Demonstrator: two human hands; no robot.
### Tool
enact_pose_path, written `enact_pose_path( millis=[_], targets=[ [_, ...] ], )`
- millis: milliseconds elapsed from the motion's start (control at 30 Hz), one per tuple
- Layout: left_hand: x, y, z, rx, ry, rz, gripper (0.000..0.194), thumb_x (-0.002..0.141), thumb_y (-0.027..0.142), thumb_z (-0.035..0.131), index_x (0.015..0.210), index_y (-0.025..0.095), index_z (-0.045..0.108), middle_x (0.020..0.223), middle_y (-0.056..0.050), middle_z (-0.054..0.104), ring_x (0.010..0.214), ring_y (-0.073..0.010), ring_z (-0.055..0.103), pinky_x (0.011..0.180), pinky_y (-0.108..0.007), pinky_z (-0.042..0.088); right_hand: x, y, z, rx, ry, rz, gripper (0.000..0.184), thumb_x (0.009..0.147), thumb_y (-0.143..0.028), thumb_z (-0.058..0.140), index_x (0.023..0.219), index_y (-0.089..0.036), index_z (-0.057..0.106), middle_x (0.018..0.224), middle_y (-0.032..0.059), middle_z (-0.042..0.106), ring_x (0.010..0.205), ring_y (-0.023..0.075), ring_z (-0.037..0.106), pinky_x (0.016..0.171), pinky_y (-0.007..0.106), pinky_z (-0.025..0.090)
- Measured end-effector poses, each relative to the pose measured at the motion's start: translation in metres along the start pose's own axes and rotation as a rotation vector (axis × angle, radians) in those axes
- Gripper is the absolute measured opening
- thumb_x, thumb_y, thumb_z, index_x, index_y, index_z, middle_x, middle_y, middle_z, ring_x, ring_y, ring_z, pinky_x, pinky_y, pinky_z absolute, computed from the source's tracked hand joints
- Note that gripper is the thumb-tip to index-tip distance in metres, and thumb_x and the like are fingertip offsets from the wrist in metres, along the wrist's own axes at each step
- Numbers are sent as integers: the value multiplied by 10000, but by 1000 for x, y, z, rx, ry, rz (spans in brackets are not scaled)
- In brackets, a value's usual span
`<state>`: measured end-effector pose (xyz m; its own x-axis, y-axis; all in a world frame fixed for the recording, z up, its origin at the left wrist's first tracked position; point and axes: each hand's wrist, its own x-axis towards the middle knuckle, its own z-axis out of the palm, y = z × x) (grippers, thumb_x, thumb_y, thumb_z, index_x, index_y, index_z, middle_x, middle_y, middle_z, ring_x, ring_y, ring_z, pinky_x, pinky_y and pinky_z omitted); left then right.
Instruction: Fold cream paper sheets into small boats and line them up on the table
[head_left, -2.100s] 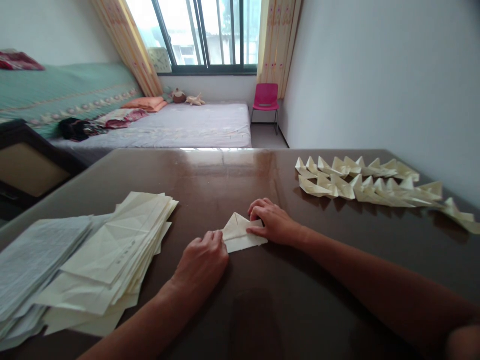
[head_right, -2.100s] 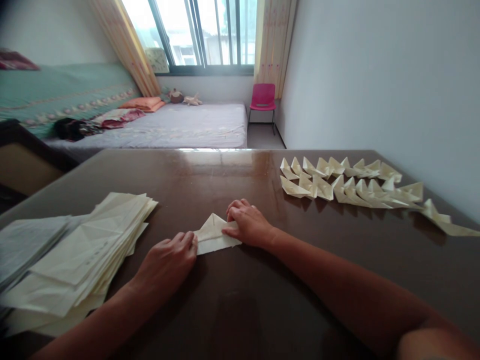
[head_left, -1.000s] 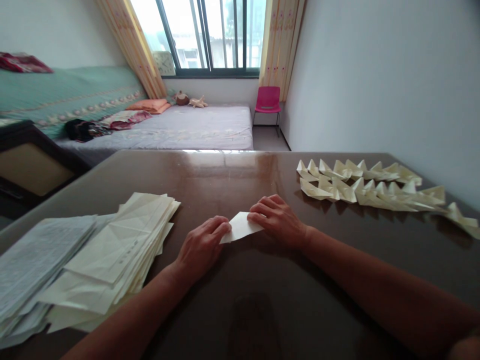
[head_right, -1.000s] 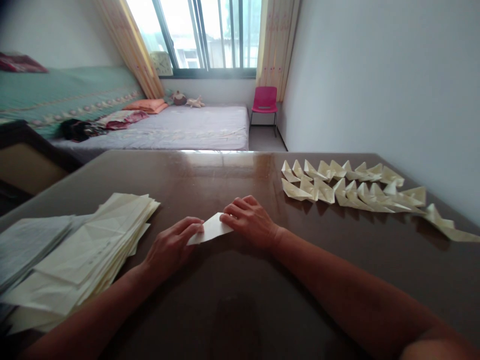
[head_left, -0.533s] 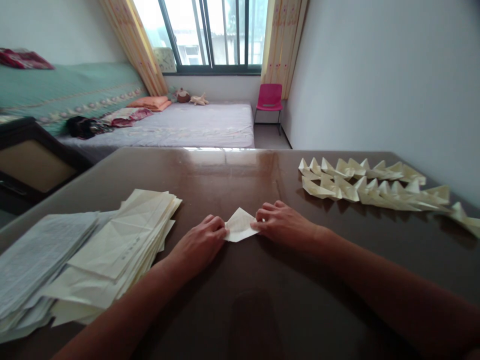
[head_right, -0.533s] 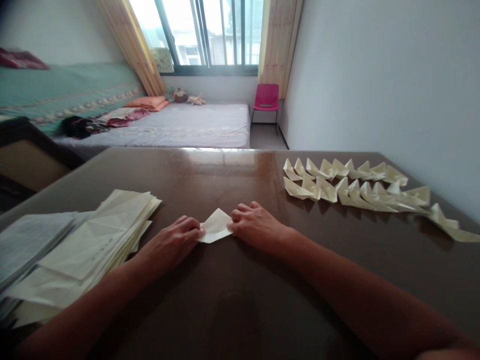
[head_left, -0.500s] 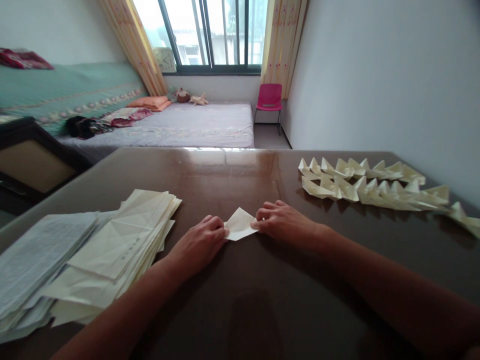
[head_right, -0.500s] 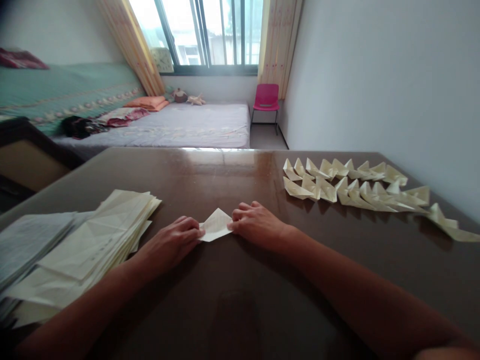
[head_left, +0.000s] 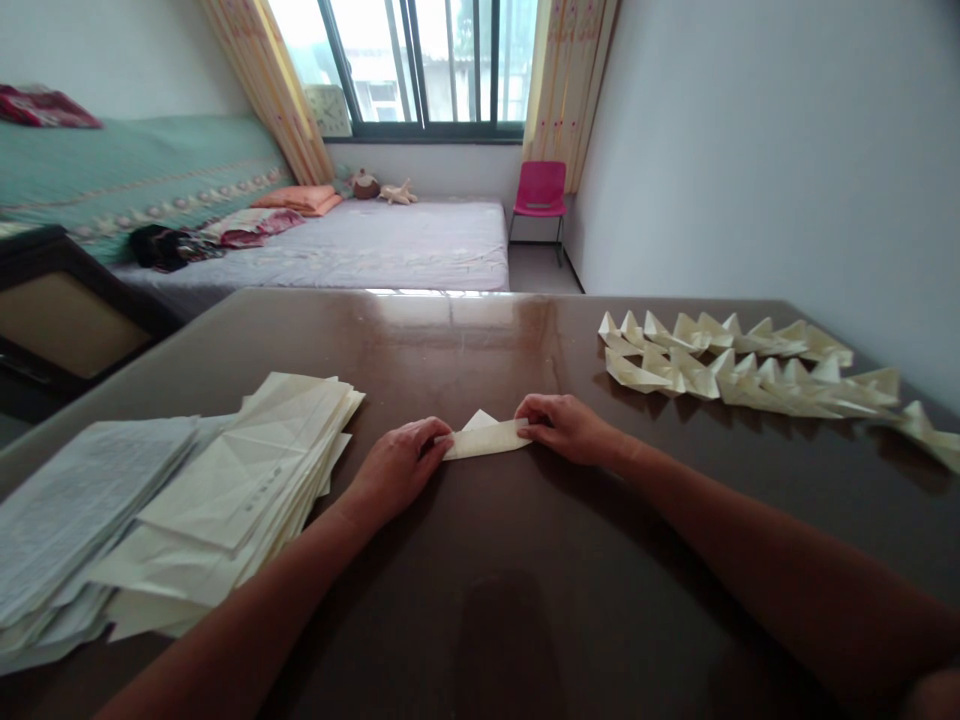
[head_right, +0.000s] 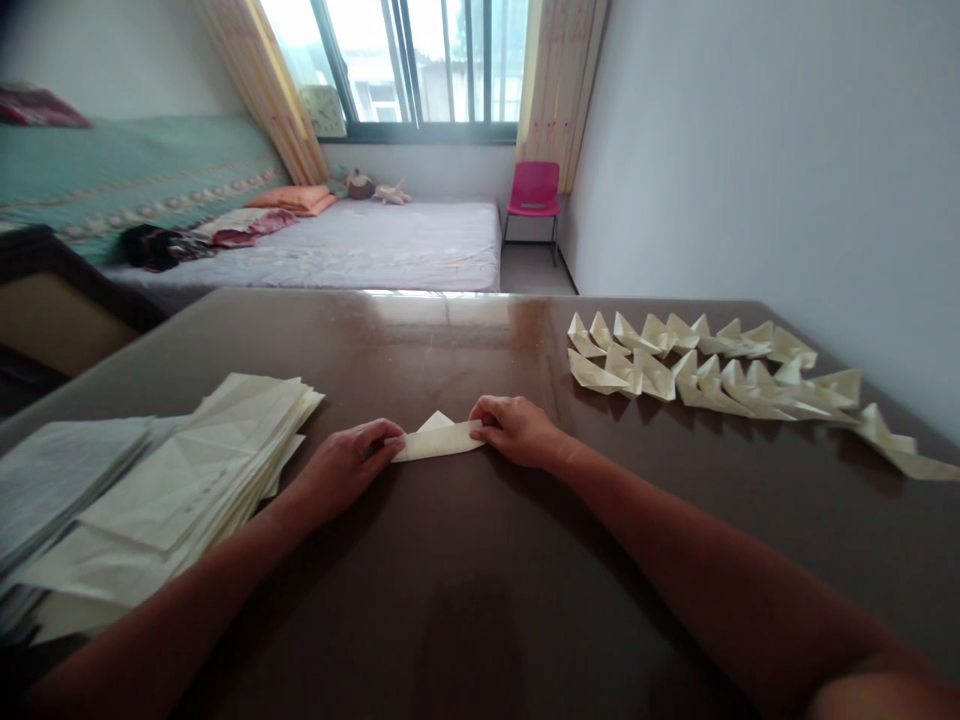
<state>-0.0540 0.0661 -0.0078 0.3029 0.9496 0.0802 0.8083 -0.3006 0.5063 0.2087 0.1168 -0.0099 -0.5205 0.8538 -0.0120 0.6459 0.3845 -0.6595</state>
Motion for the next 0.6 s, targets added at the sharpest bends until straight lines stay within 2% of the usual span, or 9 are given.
enact_pose_path(
  millis=[133,200,300,467,533,600],
  targets=[
    [1,-1,1,7,-8,-16,243,914,378,436,936,214,614,910,-19,680,828,-175,621,732,-269,427,1,7,-6,277,-101,4,254,767,-252,621,993,-158,554,822,11,659,746,137,599,674,237,440],
    [1,-2,1,15,-9,-16,245,912,382,438,931,215,616,908,-21,676,837,-180,619,741,-274,429,2,10,-11,305,-179,-17,307,747,-250,643,1020,-158,537,816,3,655,741,138,600,672,241,447],
    [0,-2,3,27,-8,-10,247,910,389,438,919,217,616,904,-21,669,844,-183,612,749,-281,428,1,9,-17,181,-236,-108,352,727,-214,662,1054,-169,538,818,-9,652,754,138,594,704,250,443],
    [-1,-2,2,31,-20,-6,256,914,396,430,919,218,614,906,-22,658,850,-185,602,752,-287,427,-5,-3,-21,-55,-211,-245,340,721,-133,619,1056,-177,580,905,24,641,825,148,570,741,252,425],
    [-2,-2,1,32,-25,3,259,916,396,425,916,218,614,911,-23,654,852,-184,598,757,-289,427,-7,-7,-19,-115,-217,-256,315,716,-151,635,1029,-184,614,913,32,637,841,157,559,744,253,416],
    [-2,-2,1,34,-25,10,261,917,395,422,910,217,613,908,-25,651,848,-183,594,757,-290,426,-7,-11,-16,-128,-209,-242,307,726,-242,678,1026,-189,638,892,34,637,817,160,555,725,251,410]
  ],
)
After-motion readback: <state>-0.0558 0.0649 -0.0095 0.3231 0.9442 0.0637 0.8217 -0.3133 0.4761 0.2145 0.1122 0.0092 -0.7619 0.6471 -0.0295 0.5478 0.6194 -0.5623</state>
